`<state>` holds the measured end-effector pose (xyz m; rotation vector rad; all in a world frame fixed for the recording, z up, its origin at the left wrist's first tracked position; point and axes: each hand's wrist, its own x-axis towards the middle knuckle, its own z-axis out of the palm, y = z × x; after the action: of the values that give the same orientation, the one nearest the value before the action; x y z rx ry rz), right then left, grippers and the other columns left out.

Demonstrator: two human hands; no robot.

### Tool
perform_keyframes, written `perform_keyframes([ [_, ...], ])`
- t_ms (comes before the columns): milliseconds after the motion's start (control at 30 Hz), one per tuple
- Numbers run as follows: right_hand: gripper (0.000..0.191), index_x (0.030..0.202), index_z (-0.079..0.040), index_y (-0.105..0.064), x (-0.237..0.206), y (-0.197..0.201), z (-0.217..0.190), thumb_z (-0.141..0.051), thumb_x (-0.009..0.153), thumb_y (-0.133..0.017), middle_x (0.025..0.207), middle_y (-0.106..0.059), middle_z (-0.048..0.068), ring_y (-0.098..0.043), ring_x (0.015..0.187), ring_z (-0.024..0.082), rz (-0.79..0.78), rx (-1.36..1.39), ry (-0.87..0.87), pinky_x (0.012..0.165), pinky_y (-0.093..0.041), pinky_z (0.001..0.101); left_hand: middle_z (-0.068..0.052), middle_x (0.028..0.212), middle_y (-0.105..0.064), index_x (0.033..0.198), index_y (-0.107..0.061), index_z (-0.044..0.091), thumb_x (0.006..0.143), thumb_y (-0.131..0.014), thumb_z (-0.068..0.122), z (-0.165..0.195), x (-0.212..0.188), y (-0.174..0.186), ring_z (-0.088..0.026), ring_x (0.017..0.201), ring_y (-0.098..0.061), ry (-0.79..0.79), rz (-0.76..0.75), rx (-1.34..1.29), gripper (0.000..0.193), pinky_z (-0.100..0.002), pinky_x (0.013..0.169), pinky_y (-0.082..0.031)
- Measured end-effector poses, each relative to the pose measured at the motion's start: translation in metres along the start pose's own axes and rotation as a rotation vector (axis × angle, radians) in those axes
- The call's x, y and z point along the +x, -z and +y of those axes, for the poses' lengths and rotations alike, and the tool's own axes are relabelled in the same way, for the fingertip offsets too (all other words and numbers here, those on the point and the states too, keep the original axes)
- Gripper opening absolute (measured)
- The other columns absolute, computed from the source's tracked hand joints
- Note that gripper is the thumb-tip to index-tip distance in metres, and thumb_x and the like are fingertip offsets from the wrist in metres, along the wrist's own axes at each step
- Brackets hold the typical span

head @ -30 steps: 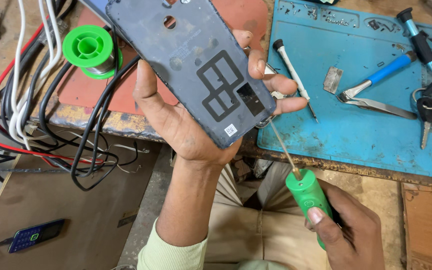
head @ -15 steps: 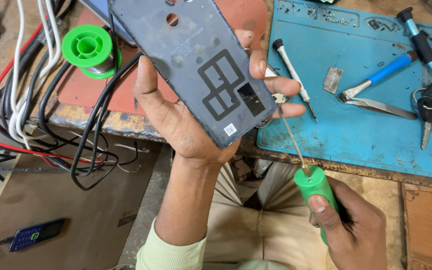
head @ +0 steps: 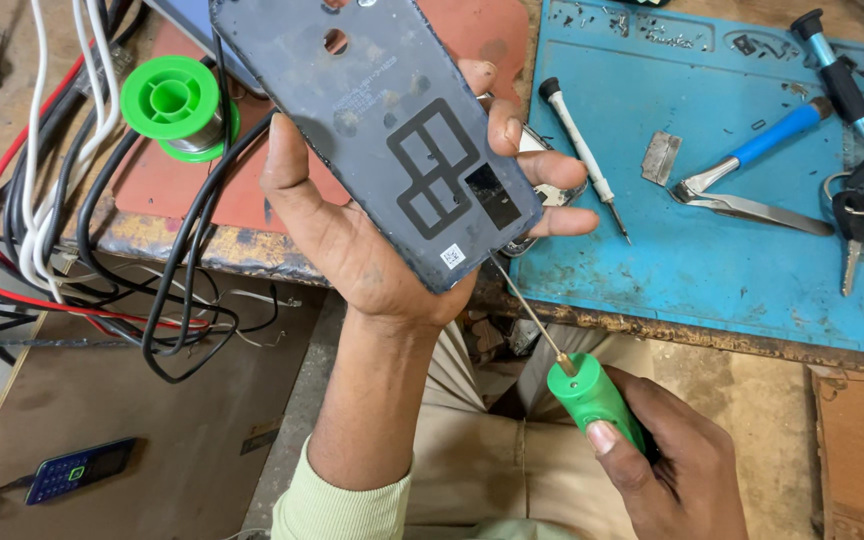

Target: The person uses a metal prying tool to separate the back cover of a white smartphone, then removes the cover to expose the internal components. The person then uses a green soldering iron to heat the edges of the removed back cover, likely to soften adhesive.

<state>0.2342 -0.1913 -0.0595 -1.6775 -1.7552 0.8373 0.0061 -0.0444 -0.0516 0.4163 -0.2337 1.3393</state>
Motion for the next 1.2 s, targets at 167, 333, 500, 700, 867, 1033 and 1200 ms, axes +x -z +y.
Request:
perform_keyframes([
  [167,0.048,0.122,0.001,-0.07,0.0,0.001,0.001,-0.03,0.085,-0.066,0.087,-0.069,0.01,-0.065,0.073,0.018,0.049,-0.003,-0.024,0.065,-0.052,0.03,-0.021,0.106,-0.059,0.142,-0.048,-0.008,0.096,-0.022,0.089,0.001,-0.001,-0.002,-0.052,0.108,-0.065,0.005,0.018,0.01,0.11,-0.07,0.089,-0.056],
  [333,0.047,0.123,0.001,-0.071,0.003,0.004,0.003,-0.03,0.088,-0.067,0.086,-0.067,0.011,-0.064,0.068,0.016,0.08,-0.004,-0.014,0.063,-0.051,0.0298,-0.021,0.107,-0.06,0.142,-0.048,-0.008,0.095,-0.02,0.087,0.003,0.001,-0.004,-0.052,0.108,-0.065,0.002,0.012,0.023,0.11,-0.071,0.089,-0.056],
  [500,0.047,0.12,0.0,-0.071,0.001,0.002,0.002,-0.03,0.083,-0.067,0.083,-0.068,0.011,-0.062,0.069,0.018,0.062,-0.052,-0.056,0.061,-0.051,0.031,-0.02,0.105,-0.059,0.14,-0.048,-0.007,0.092,-0.018,0.088,0.002,0.001,-0.005,-0.053,0.105,-0.064,0.019,0.072,0.019,0.11,-0.071,0.087,-0.056],
  [700,0.048,0.122,0.0,-0.071,0.0,0.0,-0.001,-0.03,0.085,-0.066,0.086,-0.07,0.011,-0.064,0.071,0.018,0.062,-0.036,-0.059,0.063,-0.052,0.0311,-0.02,0.107,-0.06,0.137,-0.049,-0.006,0.095,-0.018,0.09,0.001,-0.001,-0.004,-0.05,0.108,-0.065,0.011,0.029,0.04,0.11,-0.07,0.091,-0.056],
  [867,0.048,0.123,-0.001,-0.071,0.001,0.0,-0.001,-0.029,0.084,-0.067,0.084,-0.069,0.011,-0.063,0.069,0.018,0.062,-0.045,-0.055,0.06,-0.052,0.0303,-0.019,0.107,-0.06,0.14,-0.05,-0.006,0.093,-0.018,0.09,0.002,0.0,-0.004,-0.05,0.109,-0.065,0.019,0.014,0.023,0.111,-0.07,0.092,-0.055],
  [1033,0.049,0.125,0.001,-0.069,0.003,0.0,-0.002,-0.031,0.088,-0.065,0.088,-0.069,0.01,-0.066,0.069,0.014,0.078,0.012,0.021,0.064,-0.051,0.0287,-0.019,0.107,-0.06,0.139,-0.048,-0.005,0.093,-0.02,0.089,0.002,0.0,-0.004,-0.051,0.109,-0.064,0.019,0.028,0.03,0.109,-0.072,0.092,-0.053],
  [1200,0.048,0.126,0.0,-0.07,0.005,-0.008,-0.002,-0.032,0.09,-0.066,0.084,-0.068,0.009,-0.062,0.067,0.014,0.093,0.017,-0.006,0.06,-0.049,0.0284,-0.017,0.104,-0.058,0.131,-0.048,-0.002,0.1,-0.02,0.086,0.002,-0.001,-0.007,-0.05,0.113,-0.061,-0.026,0.035,0.001,0.098,-0.074,0.095,-0.047],
])
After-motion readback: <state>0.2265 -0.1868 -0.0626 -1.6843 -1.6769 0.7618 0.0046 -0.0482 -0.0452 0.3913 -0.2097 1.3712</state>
